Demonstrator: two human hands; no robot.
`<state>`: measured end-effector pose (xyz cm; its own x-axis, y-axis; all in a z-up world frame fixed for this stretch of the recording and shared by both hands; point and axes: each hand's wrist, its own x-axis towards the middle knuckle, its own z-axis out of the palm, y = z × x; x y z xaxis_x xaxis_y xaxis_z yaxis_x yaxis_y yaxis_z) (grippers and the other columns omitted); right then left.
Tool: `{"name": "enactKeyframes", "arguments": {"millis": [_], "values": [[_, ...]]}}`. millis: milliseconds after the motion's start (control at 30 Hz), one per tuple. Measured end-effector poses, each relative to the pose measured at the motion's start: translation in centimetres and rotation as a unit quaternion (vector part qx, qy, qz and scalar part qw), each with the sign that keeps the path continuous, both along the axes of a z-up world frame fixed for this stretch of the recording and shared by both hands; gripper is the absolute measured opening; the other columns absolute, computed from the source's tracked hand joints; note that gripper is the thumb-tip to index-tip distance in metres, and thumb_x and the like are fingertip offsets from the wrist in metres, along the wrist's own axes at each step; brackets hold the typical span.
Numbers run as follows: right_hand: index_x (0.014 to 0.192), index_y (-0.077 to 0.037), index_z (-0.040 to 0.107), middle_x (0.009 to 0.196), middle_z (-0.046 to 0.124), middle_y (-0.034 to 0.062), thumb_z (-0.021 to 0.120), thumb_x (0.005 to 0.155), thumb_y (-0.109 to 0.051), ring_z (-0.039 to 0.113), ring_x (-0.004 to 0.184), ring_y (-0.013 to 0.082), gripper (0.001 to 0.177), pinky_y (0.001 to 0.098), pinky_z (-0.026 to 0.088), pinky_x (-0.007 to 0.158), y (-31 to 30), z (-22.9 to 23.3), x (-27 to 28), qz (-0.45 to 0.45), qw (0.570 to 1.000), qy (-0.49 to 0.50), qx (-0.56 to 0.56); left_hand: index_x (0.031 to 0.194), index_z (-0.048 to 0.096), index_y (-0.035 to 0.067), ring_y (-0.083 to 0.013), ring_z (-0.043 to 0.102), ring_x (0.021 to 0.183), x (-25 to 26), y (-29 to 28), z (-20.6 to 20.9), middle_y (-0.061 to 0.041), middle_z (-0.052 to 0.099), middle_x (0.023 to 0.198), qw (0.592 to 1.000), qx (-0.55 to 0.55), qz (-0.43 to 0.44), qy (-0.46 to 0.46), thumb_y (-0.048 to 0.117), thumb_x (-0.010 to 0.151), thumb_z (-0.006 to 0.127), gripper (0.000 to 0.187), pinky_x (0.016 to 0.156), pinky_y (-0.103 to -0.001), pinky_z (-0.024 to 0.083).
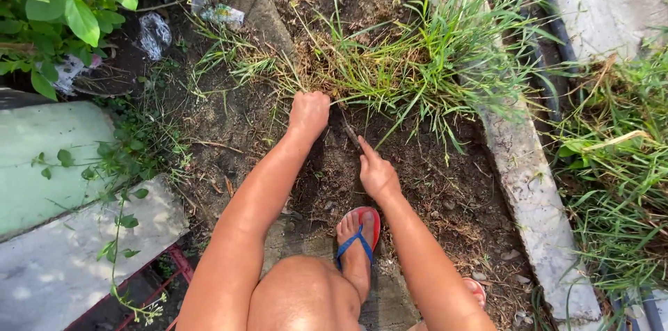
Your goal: Pulling weeds from a patch of soil next to a concrete walkway
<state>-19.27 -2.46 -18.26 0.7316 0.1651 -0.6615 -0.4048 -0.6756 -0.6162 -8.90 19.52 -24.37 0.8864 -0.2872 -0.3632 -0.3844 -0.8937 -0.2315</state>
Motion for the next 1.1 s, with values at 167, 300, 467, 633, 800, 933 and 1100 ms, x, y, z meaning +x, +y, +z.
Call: {"name": "enactKeyframes", "arguments": {"millis": [167,300,467,633,800,933,1100], "values": [[0.151,-0.035,0.049,0.091,0.073,0.0254,0.052,0.102,-0.032,0.071,0.085,0.0431,0.05,0.0509,0.056,0.083,-1.0,2.1,1.1,-0.018,0.999,0.033,0.019,0.087,0.072,0.015,-0.0201,0.073,0.077,0.4,0.1,1.3,-0.003,0.072,0.082,0.999,-0.03,0.032,0.005,0.013,0.088,0.063,0.009,0.073,-0.038,0.051],[0.15,-0.034,0.049,0.091,0.074,0.0217,0.052,0.1,-0.033,0.074,0.082,0.0398,0.05,0.0487,0.058,0.081,-1.7,3.6,0.4,-0.037,0.996,0.072,0.025,0.085,0.071,0.014,-0.023,0.073,0.076,0.3,0.2,2.4,-0.005,0.072,0.081,0.997,-0.065,0.041,-0.023,0.012,0.086,0.063,0.009,0.07,-0.039,0.052],[0.15,-0.028,0.052,0.108,0.071,0.0242,0.053,0.1,-0.033,0.073,0.089,0.0419,0.05,0.0481,0.057,0.083,-1.9,5.7,0.0,-0.052,0.998,0.025,0.039,0.082,0.071,0.011,-0.027,0.073,0.079,-1.2,0.9,3.7,-0.01,0.071,0.082,0.981,-0.169,0.078,-0.054,0.007,0.086,0.061,0.012,0.073,-0.043,0.055],[0.145,-0.017,0.056,0.106,0.074,0.0212,0.053,0.1,-0.035,0.072,0.099,0.0391,0.048,0.0475,0.054,0.09,-3.4,7.3,0.1,-0.059,0.998,0.015,0.003,0.08,0.07,0.008,-0.0287,0.073,0.073,-1.7,0.8,4.8,-0.012,0.071,0.079,0.972,-0.194,0.123,-0.057,0.004,0.089,0.059,0.015,0.076,-0.046,0.056],[0.137,-0.015,0.061,0.109,0.075,0.0174,0.052,0.097,-0.035,0.071,0.102,0.0376,0.046,0.0486,0.054,0.091,-6.3,8.0,0.0,-0.033,0.999,0.0,-0.002,0.08,0.07,0.007,-0.035,0.071,0.073,-2.4,0.3,6.9,-0.015,0.072,0.082,0.963,-0.213,0.152,-0.061,0.012,0.089,0.063,0.012,0.072,-0.048,0.057],[0.137,-0.015,0.062,0.107,0.075,0.0187,0.052,0.098,-0.036,0.071,0.101,0.0388,0.045,0.0495,0.053,0.092,-7.2,8.2,-0.7,-0.028,0.999,0.001,-0.025,0.08,0.069,0.006,-0.0356,0.071,0.075,-2.5,0.0,8.4,-0.015,0.071,0.082,0.96,-0.216,0.174,-0.043,0.014,0.092,0.063,0.015,0.073,-0.048,0.057],[0.143,-0.017,0.057,0.1,0.077,0.0195,0.049,0.1,-0.037,0.075,0.096,0.0372,0.048,0.0484,0.055,0.093,-7.1,9.7,-0.6,-0.025,0.996,0.077,-0.026,0.084,0.069,0.006,-0.0327,0.072,0.078,-2.9,0.4,7.6,-0.014,0.072,0.084,0.963,-0.197,0.178,-0.035,0.018,0.093,0.065,0.015,0.077,-0.047,0.057]]}}
